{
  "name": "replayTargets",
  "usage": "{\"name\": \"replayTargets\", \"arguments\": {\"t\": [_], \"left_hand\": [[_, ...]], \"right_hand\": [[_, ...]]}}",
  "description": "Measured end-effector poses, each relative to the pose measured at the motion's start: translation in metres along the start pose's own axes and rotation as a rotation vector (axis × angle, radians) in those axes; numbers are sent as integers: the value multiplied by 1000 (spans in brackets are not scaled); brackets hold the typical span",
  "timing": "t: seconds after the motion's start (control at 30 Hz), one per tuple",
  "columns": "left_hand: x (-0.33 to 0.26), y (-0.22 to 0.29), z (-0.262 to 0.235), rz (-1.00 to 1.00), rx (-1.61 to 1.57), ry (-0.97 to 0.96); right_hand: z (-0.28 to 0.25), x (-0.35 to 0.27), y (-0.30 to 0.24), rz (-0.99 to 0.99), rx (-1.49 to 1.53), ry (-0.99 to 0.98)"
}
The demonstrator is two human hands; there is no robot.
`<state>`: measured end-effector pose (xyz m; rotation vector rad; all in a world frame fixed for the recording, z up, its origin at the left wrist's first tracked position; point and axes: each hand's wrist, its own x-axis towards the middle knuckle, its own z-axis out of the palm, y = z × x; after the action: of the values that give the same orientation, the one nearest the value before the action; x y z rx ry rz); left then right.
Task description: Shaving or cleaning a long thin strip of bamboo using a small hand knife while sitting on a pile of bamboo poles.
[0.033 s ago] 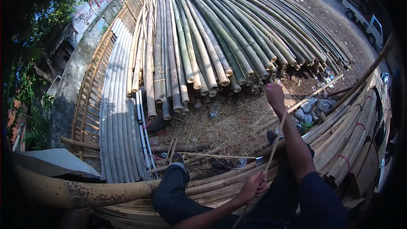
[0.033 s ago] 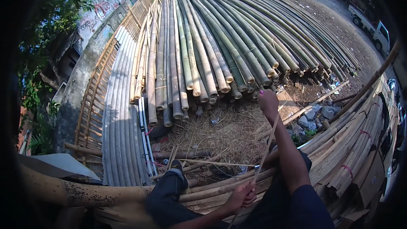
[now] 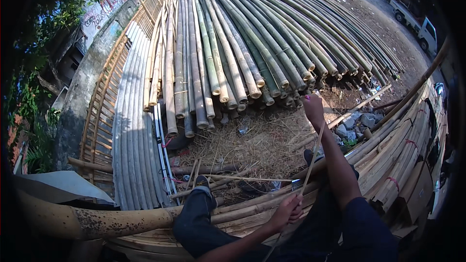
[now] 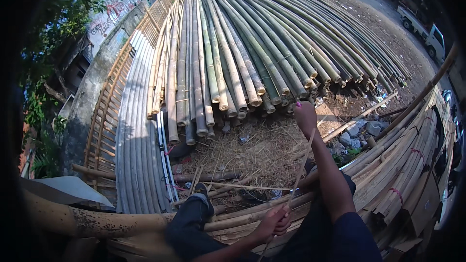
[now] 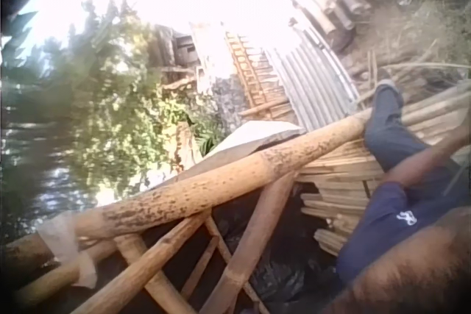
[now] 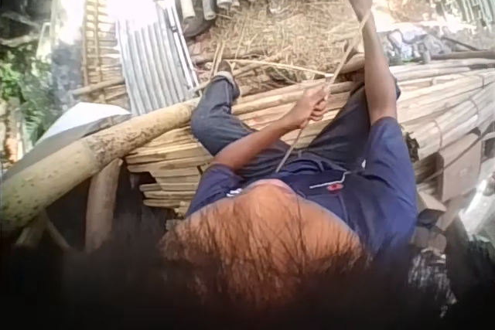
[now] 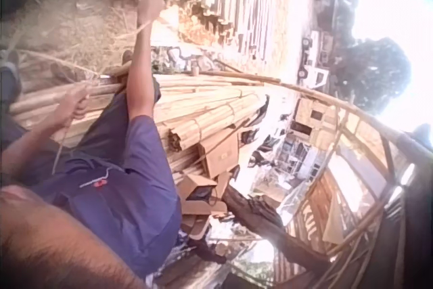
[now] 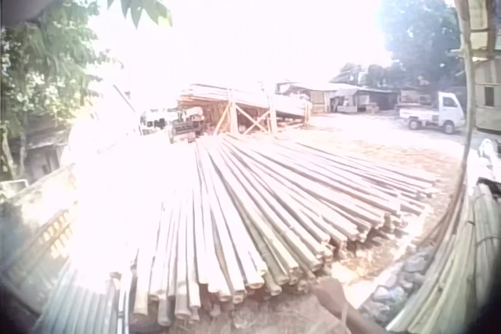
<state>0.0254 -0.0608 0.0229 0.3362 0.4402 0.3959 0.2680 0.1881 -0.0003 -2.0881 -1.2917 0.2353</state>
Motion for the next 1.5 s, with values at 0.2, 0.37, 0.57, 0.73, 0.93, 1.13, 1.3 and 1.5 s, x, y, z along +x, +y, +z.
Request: {"name": "replayTargets", "arguments": {"t": [0.2, 0.37, 0.57, 0.73, 0.93, 1.13, 1.3, 1.5], "left_hand": [[9, 74, -56, 143, -221, -11], [6, 96, -56, 236, -140, 129], [6, 86, -59, 300, -92, 242], [0, 52, -40, 296, -137, 257], [3, 45, -18, 194, -64, 72], [4, 83, -45, 229, -8, 58], [8, 92, -55, 192, -151, 20], [8, 113, -78, 247, -313, -38]], "right_hand": [[0, -18, -21, 13, 654, -357], [9, -68, -53, -602, 131, -588], [22, -96, -65, -928, 65, -770], [28, -69, -44, -677, 104, -516], [25, -1, 37, -550, 202, -38], [1, -50, -53, 143, 1223, -943], [13, -79, -75, 187, 1196, -1060], [29, -96, -82, 198, 1135, -1185]]}}
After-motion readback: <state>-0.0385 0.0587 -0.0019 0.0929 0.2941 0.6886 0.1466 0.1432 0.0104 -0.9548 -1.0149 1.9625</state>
